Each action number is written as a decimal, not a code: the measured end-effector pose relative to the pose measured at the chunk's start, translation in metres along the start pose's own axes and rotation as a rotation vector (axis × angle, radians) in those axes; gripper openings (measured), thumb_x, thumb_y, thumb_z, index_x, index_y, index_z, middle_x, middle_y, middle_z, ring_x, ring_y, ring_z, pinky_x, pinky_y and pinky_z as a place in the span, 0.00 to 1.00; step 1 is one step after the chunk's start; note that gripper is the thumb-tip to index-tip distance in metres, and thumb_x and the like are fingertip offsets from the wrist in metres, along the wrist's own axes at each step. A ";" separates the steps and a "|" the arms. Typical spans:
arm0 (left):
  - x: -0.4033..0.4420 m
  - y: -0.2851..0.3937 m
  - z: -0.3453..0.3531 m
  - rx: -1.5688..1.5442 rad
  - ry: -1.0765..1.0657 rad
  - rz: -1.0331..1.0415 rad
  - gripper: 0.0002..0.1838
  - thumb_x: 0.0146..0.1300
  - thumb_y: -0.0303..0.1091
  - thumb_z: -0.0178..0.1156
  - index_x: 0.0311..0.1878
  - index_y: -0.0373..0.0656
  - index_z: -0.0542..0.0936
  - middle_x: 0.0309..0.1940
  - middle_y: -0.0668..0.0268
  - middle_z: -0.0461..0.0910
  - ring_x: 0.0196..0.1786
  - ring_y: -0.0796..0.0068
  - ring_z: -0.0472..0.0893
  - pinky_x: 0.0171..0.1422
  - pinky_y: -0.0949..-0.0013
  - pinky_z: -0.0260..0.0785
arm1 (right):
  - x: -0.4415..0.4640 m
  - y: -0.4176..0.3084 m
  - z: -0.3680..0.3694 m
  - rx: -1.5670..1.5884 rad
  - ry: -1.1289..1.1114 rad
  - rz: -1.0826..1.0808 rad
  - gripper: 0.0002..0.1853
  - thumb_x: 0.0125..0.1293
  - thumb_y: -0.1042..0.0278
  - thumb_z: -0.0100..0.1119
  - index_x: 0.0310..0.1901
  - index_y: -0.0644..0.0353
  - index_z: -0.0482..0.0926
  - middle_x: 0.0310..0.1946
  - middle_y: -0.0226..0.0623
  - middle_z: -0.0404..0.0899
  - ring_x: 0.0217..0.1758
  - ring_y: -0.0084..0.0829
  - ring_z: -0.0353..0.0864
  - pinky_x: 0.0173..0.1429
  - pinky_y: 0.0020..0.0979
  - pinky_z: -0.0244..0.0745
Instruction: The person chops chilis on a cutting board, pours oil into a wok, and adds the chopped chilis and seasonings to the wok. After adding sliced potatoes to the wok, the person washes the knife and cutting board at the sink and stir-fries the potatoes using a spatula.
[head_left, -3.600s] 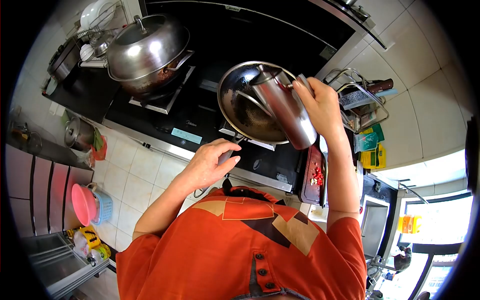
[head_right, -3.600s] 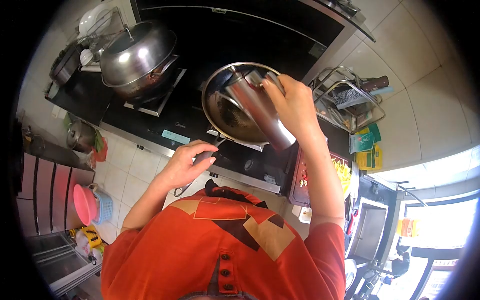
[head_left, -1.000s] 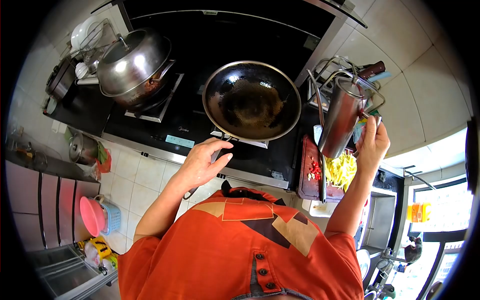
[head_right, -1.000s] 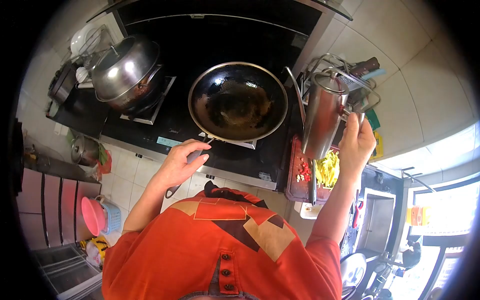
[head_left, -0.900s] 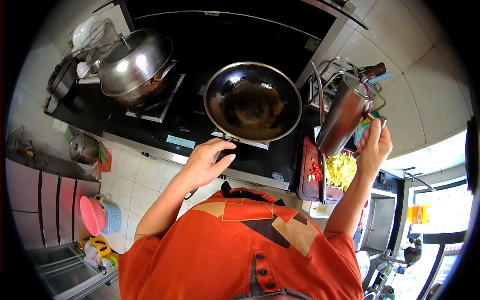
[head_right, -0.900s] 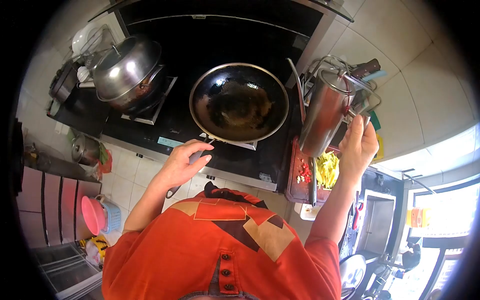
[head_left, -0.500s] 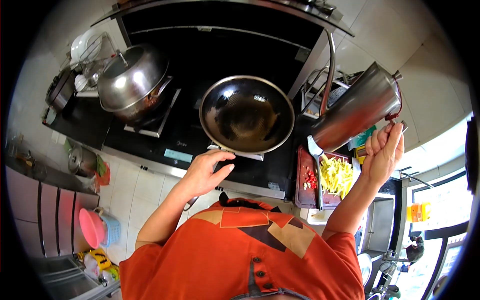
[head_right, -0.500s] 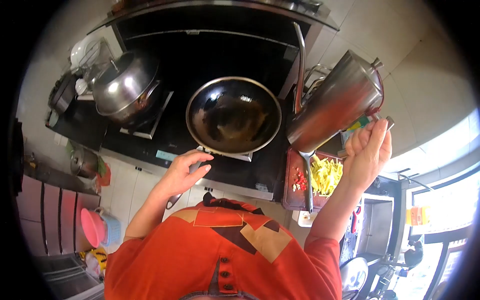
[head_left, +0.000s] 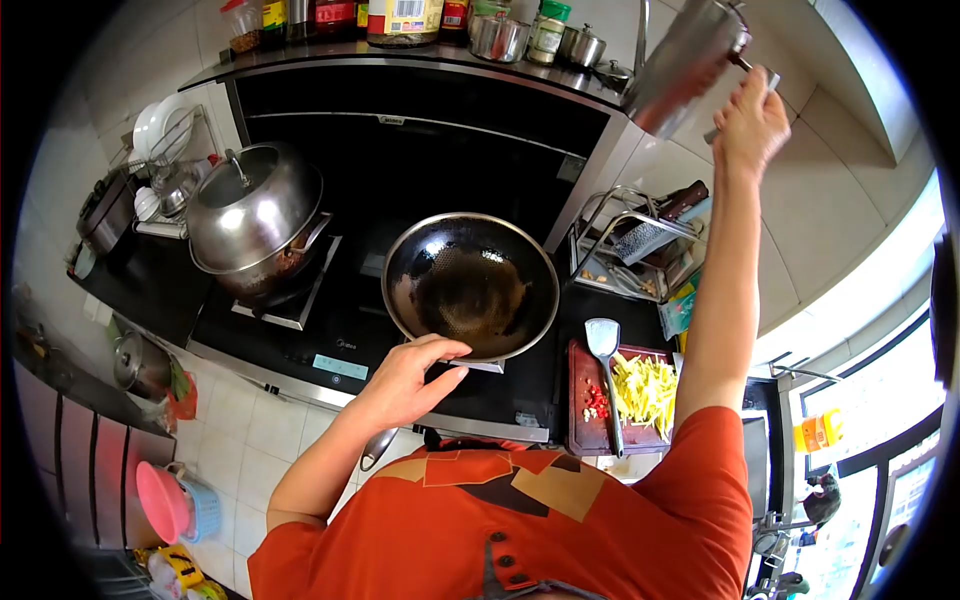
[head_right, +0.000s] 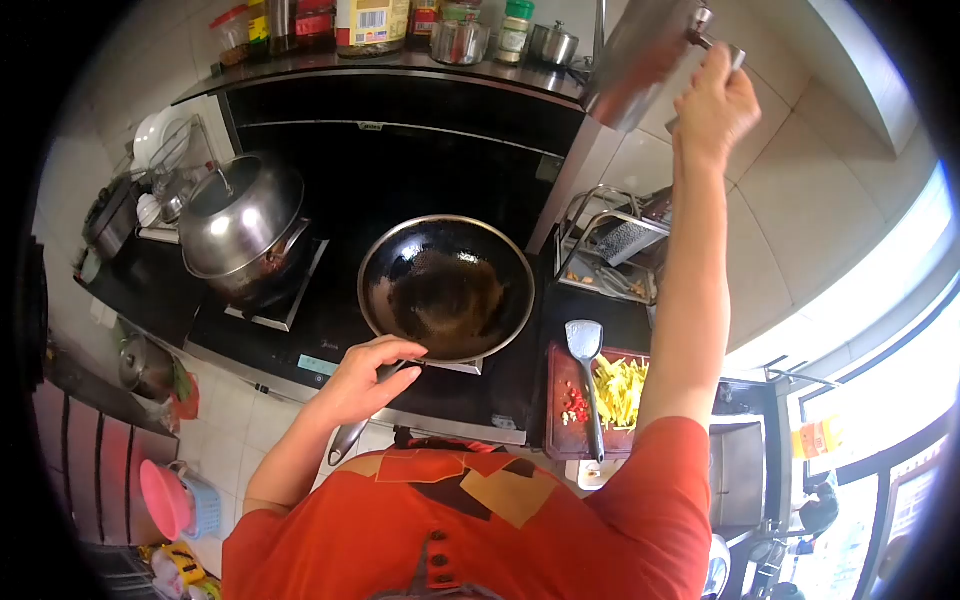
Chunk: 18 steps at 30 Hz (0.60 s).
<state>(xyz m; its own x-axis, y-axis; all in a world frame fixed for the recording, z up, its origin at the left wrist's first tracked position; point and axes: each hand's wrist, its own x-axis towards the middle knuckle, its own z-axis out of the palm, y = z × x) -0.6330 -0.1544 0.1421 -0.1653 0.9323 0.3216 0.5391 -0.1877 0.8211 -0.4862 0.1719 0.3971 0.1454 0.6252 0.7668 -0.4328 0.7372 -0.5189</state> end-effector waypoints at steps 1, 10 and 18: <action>-0.004 -0.004 -0.001 -0.013 0.026 -0.027 0.14 0.62 0.33 0.61 0.48 0.36 0.79 0.43 0.55 0.82 0.48 0.56 0.81 0.51 0.64 0.73 | 0.009 0.013 0.009 0.002 0.007 0.009 0.17 0.67 0.62 0.60 0.24 0.60 0.70 0.14 0.23 0.64 0.13 0.13 0.60 0.15 0.20 0.53; -0.032 -0.016 -0.015 -0.062 0.148 -0.172 0.15 0.62 0.34 0.61 0.49 0.36 0.79 0.44 0.56 0.82 0.47 0.60 0.82 0.50 0.66 0.73 | 0.079 0.125 0.043 -0.549 0.037 -0.054 0.24 0.63 0.53 0.59 0.20 0.68 0.76 0.17 0.40 0.76 0.23 0.32 0.76 0.31 0.38 0.70; -0.056 -0.071 0.000 0.039 0.341 -0.329 0.20 0.63 0.36 0.61 0.56 0.37 0.76 0.46 0.56 0.81 0.48 0.61 0.81 0.49 0.66 0.74 | -0.029 0.028 0.015 -0.838 -0.231 -0.360 0.25 0.66 0.54 0.54 0.57 0.66 0.75 0.46 0.47 0.81 0.45 0.37 0.82 0.52 0.35 0.74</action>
<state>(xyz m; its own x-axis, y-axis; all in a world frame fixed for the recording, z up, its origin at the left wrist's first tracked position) -0.6624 -0.1932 0.0656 -0.5909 0.7843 0.1890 0.4418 0.1186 0.8892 -0.5160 0.1706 0.3662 -0.0729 0.3237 0.9433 0.3985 0.8765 -0.2700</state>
